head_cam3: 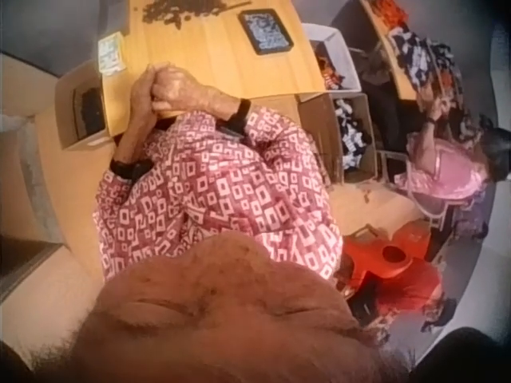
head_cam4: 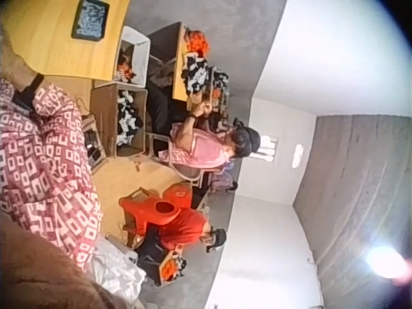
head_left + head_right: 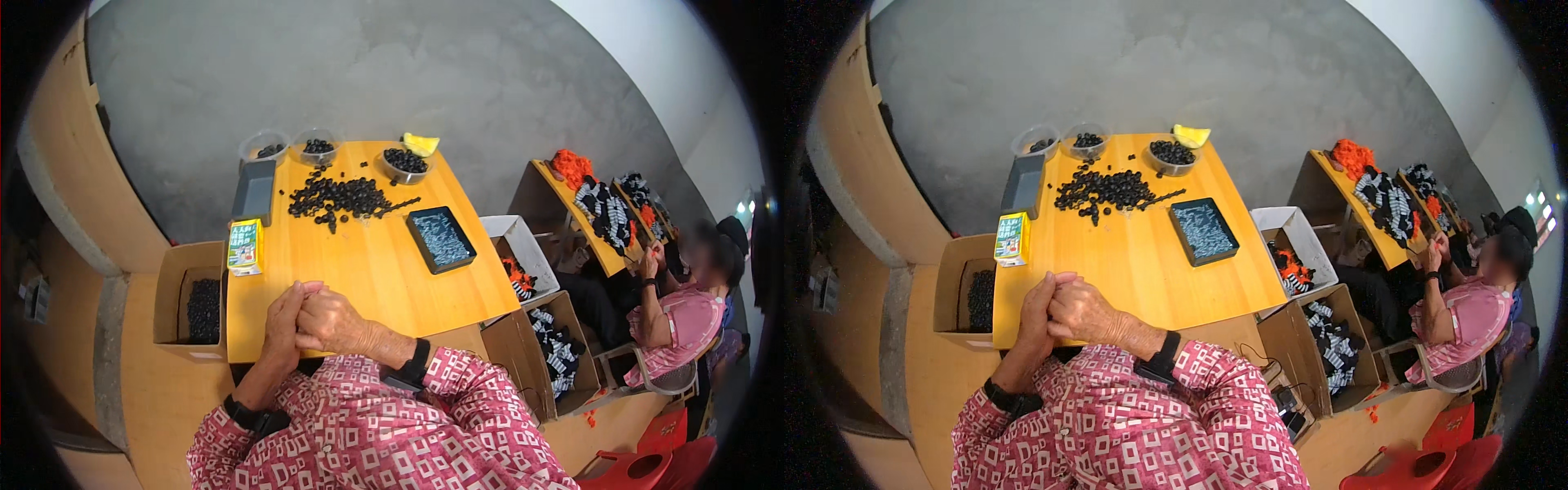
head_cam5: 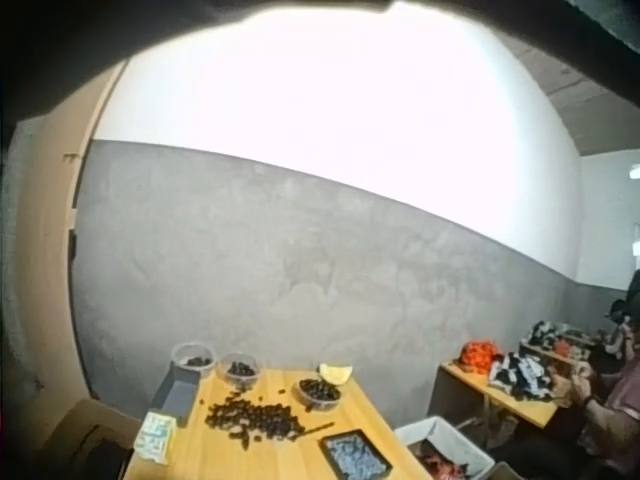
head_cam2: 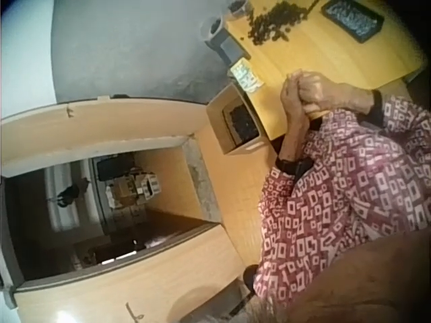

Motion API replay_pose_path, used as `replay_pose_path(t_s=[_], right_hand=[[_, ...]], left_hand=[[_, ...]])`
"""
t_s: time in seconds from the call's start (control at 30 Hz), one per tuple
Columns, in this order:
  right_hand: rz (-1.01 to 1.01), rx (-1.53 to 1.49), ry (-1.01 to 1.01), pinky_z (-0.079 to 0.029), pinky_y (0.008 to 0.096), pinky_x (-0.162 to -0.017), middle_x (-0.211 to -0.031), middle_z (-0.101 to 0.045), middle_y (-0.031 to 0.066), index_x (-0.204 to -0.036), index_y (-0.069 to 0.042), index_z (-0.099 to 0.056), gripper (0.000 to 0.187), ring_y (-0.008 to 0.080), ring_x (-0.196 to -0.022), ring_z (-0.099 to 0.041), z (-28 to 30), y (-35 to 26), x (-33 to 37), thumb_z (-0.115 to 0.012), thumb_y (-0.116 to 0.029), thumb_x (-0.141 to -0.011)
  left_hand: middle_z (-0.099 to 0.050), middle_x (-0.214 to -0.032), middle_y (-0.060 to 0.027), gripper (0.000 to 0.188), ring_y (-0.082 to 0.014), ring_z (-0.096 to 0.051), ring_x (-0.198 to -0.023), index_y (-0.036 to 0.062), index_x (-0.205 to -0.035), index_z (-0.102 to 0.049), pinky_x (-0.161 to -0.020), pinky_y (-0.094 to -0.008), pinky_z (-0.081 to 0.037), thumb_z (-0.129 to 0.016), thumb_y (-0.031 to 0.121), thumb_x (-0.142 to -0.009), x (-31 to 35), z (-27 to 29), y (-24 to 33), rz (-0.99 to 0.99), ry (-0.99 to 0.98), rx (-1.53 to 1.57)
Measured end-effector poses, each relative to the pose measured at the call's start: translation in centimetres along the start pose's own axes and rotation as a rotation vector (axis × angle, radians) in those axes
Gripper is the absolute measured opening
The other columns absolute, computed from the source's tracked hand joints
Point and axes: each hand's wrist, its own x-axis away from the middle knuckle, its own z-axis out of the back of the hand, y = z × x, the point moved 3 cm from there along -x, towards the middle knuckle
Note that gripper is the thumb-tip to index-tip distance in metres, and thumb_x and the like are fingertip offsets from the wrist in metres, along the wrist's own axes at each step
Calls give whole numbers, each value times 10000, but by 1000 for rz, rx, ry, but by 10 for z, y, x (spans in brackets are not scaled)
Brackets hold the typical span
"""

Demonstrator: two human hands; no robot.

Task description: The person assembles small components by picking up black grommets and small pins from the table and inserting the pins into the grommets by hand.

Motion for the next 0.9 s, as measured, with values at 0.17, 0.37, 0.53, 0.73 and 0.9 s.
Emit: replay_pose_path(t_s=[0.17,0.37,0.53,0.73,0.9], right_hand=[[35,-37,44,-498,398,-680,-731,-562,114,-726,-31,-559,248,285,-709,-593,-1,-14,-2,-702,-232,-706],[-25,29,-68,-485,399,-648,-694,-557,113,-735,-50,-571,240,292,-664,-589,4,-3,-4,-696,-253,-750],[-66,170,86,-433,378,-563,-642,-540,82,-732,-79,-571,254,259,-596,-571,26,27,0,-736,-270,-758],[-83,179,-6,-433,363,-566,-642,-526,64,-733,-78,-560,258,248,-592,-557,44,15,-7,-748,-250,-770],[-98,188,6,-432,353,-567,-634,-503,59,-727,-72,-544,251,238,-582,-534,40,10,-8,-762,-192,-758]], left_hand=[[-643,-1092,-142,495,-207,-604,-1019,-43,-1126,-619,-940,-313,-469,-402,393,-1043,11,3,2,36,13,4],[-644,-1039,-65,451,-147,-611,-966,-12,-1162,-623,-863,-254,-480,-436,379,-1038,5,8,-4,112,107,101],[-635,-1050,-46,374,-116,-605,-971,14,-1173,-622,-871,-242,-479,-517,334,-1010,9,32,-10,213,81,104],[-644,-997,-20,264,-90,-615,-949,52,-1121,-630,-866,-249,-502,-581,274,-987,7,14,-4,178,-34,44],[-650,-1028,-43,306,-115,-629,-969,11,-1166,-617,-910,-271,-508,-582,256,-984,14,21,2,213,-47,38]])
